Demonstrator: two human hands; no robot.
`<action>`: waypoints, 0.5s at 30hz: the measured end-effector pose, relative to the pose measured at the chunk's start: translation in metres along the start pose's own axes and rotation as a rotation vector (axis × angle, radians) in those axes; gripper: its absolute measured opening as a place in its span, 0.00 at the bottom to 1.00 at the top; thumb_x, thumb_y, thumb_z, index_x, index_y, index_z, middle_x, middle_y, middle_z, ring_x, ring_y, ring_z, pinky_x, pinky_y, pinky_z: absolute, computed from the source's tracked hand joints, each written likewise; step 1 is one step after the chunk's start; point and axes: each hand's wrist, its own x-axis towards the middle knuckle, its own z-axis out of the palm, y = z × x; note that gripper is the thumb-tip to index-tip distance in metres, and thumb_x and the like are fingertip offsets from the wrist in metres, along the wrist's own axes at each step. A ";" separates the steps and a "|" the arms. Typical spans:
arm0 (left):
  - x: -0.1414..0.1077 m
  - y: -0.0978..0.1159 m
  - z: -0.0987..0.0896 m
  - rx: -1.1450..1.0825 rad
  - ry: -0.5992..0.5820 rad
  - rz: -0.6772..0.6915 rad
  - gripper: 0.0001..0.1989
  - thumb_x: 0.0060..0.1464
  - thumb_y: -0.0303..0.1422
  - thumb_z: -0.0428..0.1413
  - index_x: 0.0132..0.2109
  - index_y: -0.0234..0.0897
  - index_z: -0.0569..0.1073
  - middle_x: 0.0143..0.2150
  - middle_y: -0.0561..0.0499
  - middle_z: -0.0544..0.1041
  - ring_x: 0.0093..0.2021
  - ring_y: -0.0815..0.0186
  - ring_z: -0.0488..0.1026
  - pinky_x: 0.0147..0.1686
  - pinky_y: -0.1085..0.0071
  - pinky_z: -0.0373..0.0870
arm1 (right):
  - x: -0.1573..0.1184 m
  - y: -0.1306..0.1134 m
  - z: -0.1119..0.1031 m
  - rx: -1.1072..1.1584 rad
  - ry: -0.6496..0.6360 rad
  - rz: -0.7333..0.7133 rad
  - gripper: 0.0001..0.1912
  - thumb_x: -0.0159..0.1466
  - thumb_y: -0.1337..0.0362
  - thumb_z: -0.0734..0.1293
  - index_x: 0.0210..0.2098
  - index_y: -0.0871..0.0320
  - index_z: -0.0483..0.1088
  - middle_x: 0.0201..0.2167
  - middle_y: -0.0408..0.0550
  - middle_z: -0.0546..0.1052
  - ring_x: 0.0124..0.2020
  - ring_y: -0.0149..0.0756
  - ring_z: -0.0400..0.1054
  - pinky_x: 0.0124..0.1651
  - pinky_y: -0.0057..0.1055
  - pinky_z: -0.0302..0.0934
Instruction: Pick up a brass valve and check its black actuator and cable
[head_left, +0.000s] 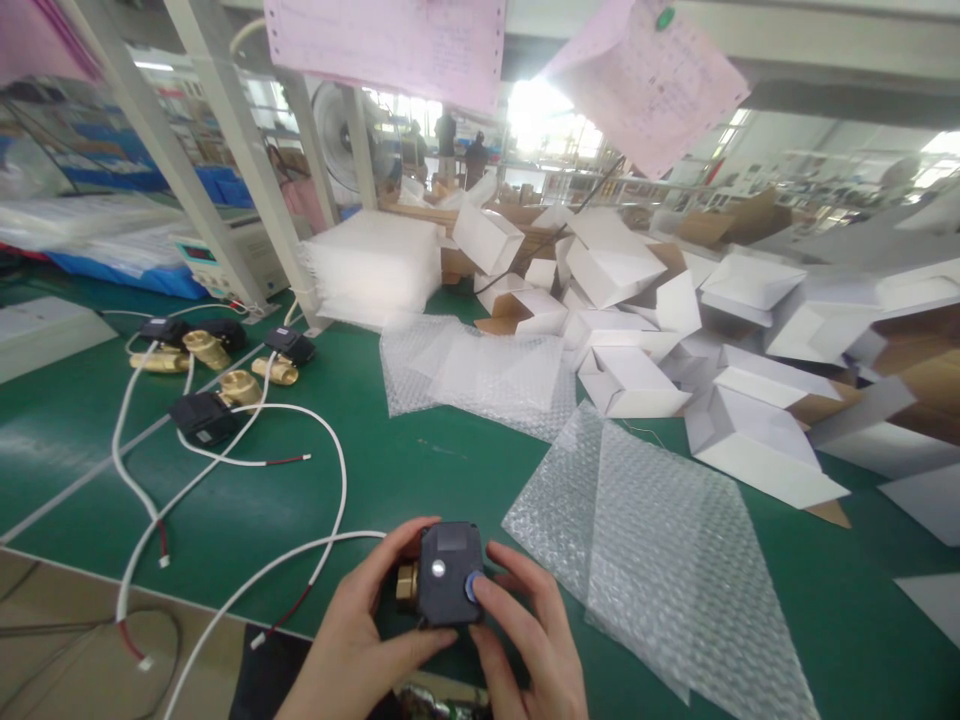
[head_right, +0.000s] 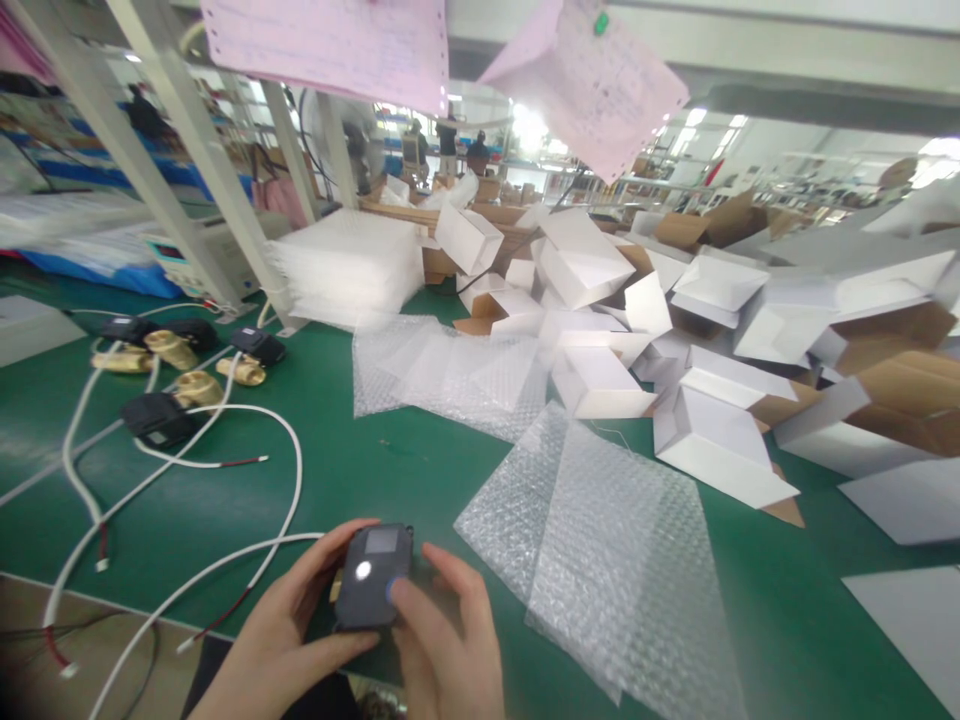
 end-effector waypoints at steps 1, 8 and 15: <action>0.000 0.001 0.001 0.000 0.016 -0.004 0.35 0.38 0.27 0.68 0.58 0.44 0.77 0.60 0.48 0.79 0.62 0.49 0.73 0.64 0.61 0.70 | 0.000 0.000 -0.002 0.018 -0.014 0.033 0.25 0.74 0.68 0.64 0.67 0.40 0.65 0.54 0.52 0.77 0.55 0.52 0.74 0.57 0.50 0.74; 0.005 0.001 0.005 0.082 0.025 -0.013 0.34 0.38 0.32 0.69 0.57 0.39 0.77 0.57 0.43 0.80 0.58 0.46 0.76 0.59 0.57 0.74 | 0.001 0.001 0.009 0.063 0.021 0.148 0.27 0.75 0.58 0.65 0.71 0.44 0.59 0.67 0.50 0.69 0.59 0.47 0.72 0.61 0.42 0.71; 0.008 0.019 0.015 -0.050 0.021 -0.075 0.29 0.39 0.34 0.67 0.52 0.33 0.77 0.46 0.43 0.85 0.46 0.51 0.81 0.47 0.62 0.79 | 0.008 0.003 0.011 0.345 -0.115 0.339 0.28 0.74 0.55 0.66 0.70 0.51 0.61 0.62 0.52 0.75 0.60 0.45 0.73 0.59 0.36 0.72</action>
